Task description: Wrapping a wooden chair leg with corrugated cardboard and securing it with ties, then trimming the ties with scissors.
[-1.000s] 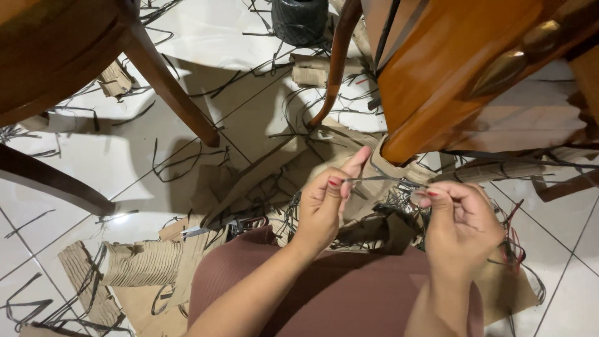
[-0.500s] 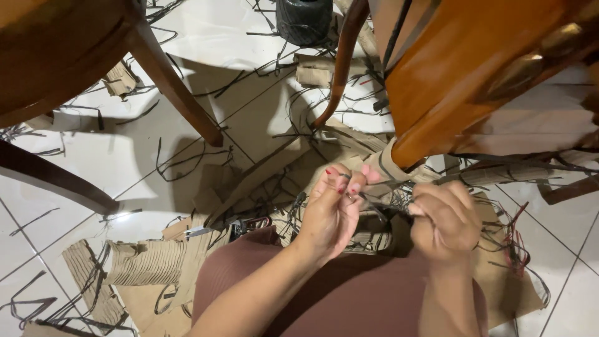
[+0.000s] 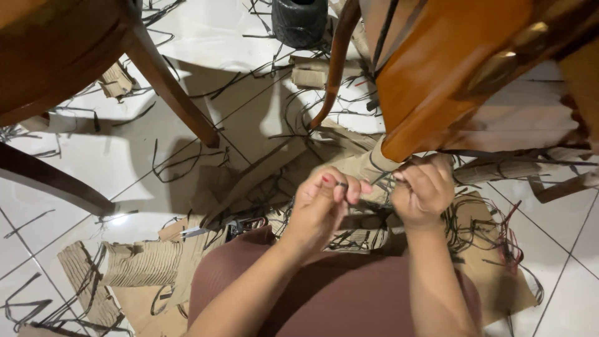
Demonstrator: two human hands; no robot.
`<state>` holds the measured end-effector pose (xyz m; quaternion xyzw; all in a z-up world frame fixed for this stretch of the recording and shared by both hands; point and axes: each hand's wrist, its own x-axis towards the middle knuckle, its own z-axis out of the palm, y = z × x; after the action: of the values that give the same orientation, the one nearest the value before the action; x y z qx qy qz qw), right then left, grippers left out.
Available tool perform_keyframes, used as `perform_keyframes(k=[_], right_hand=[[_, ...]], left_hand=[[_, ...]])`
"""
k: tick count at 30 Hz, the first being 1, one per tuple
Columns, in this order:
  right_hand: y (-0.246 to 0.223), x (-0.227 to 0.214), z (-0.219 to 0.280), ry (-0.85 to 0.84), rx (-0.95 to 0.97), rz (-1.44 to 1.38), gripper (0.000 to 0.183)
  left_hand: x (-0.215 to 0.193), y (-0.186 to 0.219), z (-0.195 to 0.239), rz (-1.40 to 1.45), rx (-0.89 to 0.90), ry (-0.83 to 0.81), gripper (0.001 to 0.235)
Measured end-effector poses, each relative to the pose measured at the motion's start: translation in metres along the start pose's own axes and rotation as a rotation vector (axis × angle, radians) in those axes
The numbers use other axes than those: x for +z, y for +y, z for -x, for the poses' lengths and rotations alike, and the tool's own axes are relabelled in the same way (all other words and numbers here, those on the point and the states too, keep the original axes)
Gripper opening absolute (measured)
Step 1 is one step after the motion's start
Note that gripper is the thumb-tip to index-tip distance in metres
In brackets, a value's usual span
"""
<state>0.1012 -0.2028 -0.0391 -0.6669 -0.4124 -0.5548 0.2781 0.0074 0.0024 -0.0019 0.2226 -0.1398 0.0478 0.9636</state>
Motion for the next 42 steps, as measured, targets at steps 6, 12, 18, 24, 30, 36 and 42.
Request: perform_keyframes(k=[6, 12, 18, 24, 30, 36, 42], right_hand=[[-0.028, 0.002, -0.017, -0.024, 0.2, 0.008, 0.018], [-0.04, 0.005, -0.036, -0.003, 0.225, -0.053, 0.022], [-0.044, 0.009, -0.028, 0.045, 0.32, -0.087, 0.024], [-0.049, 0.013, -0.021, 0.061, 0.388, -0.069, 0.026], [-0.049, 0.014, -0.015, 0.082, 0.419, -0.07, 0.022], [-0.043, 0.02, 0.0, 0.128, 0.421, -0.112, 0.024], [-0.022, 0.012, 0.044, 0.066, 0.371, -0.138, 0.093]], left_hand=[[-0.02, 0.028, -0.022, -0.615, 0.268, -0.139, 0.027], [-0.057, -0.002, -0.037, -0.952, 0.252, -0.194, 0.016], [-0.004, 0.021, -0.037, -0.883, 0.481, -0.181, 0.02], [0.007, 0.015, -0.048, -1.139, 0.958, -0.3, 0.01], [0.022, 0.029, -0.046, -1.222, 0.896, -0.496, 0.03], [0.01, 0.018, -0.044, -1.329, 0.737, -0.511, 0.018], [0.055, 0.069, -0.021, -1.316, 0.396, -0.735, 0.016]])
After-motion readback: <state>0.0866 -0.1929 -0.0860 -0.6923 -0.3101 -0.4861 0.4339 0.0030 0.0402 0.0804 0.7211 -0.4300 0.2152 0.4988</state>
